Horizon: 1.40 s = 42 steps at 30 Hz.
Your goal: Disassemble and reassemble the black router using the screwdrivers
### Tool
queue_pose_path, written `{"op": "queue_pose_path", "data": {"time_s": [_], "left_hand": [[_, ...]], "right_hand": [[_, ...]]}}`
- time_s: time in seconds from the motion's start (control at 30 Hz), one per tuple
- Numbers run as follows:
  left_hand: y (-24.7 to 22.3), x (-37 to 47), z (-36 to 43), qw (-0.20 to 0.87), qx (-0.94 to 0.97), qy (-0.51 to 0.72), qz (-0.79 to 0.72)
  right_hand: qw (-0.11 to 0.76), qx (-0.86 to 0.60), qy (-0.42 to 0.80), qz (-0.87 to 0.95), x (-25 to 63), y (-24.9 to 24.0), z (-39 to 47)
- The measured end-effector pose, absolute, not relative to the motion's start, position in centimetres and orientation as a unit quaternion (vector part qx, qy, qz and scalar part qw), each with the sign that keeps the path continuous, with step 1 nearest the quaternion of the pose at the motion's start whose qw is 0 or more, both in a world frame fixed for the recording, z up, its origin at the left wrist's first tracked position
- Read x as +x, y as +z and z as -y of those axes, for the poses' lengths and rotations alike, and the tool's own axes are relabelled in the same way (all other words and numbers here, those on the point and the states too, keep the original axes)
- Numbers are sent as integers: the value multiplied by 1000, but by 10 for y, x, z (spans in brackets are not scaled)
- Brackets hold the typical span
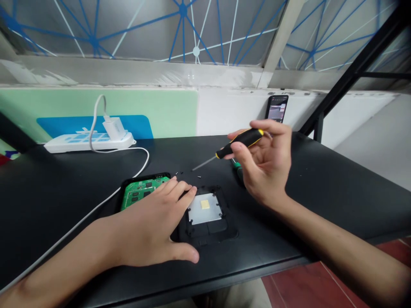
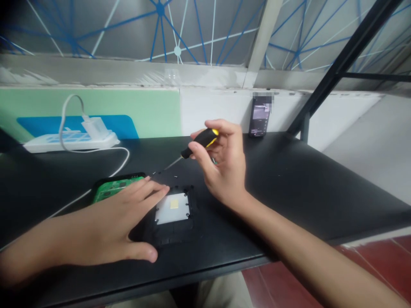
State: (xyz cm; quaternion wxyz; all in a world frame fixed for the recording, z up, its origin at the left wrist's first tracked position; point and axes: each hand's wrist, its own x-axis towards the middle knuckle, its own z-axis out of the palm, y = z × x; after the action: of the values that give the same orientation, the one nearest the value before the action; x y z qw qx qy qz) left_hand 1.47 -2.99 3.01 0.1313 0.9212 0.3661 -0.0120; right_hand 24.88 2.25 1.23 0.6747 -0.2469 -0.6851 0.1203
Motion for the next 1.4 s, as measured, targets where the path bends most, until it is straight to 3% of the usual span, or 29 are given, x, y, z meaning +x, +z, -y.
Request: {"op": "queue_pose_path", "data": {"time_s": [0.3, 0.67, 1.03, 1.4], "left_hand": [[31, 16, 33, 133, 919, -32, -369], [28, 15, 31, 148, 915, -1, -374], [29, 16, 27, 150, 904, -35, -398], [17, 14, 20, 79, 904, 10, -421]], "right_hand": [[608, -290, 160, 722, 240, -9, -28], [591, -298, 156, 733, 237, -12, -28], [695, -272, 98, 659, 260, 9, -37], [624, -337, 276, 649, 257, 3, -33]]}}
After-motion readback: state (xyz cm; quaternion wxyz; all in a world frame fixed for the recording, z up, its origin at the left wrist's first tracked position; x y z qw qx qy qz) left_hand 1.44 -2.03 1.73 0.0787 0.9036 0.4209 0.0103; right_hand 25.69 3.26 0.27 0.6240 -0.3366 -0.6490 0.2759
